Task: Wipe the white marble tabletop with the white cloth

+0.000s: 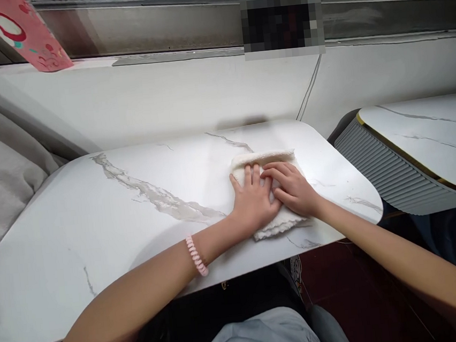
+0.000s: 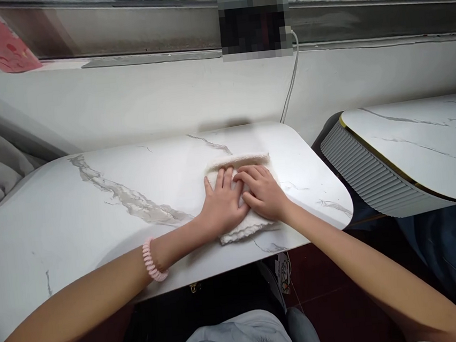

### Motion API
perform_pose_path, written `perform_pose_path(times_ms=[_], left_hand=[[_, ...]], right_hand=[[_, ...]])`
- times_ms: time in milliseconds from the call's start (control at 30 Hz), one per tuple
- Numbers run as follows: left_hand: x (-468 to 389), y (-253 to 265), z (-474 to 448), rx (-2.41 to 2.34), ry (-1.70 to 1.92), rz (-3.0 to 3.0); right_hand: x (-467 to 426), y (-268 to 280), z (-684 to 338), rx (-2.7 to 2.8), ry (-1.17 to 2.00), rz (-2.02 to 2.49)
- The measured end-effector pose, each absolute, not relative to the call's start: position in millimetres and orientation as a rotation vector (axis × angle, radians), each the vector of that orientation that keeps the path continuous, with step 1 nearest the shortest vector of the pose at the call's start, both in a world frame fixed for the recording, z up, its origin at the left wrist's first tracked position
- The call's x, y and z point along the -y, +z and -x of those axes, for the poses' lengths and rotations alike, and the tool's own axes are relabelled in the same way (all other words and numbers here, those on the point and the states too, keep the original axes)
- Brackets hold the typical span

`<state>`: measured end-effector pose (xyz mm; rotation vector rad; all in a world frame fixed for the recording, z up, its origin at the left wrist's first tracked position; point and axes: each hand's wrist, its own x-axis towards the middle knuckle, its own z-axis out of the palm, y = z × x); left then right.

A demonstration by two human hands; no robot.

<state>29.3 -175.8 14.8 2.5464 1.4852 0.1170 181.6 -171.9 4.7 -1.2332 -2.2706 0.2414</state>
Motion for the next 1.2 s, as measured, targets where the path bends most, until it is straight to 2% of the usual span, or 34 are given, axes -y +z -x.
perform_pose_path(times_ms=[333, 633, 933, 1200], left_hand=[[79, 9, -68, -1.539, 0.240, -2.532], [17, 11, -87, -1.551, 0.190, -2.538], [20, 10, -89, -1.573, 0.211, -2.534], [65, 11, -91, -1.523, 0.211, -2.528]], right_hand=[[67, -6, -216, 2.134, 0.224, 1.267], [3, -10, -233, 2.044, 0.254, 1.268], [6, -10, -235, 2.052, 0.225, 1.289], [55, -10, -239, 2.078, 0.202, 1.284]])
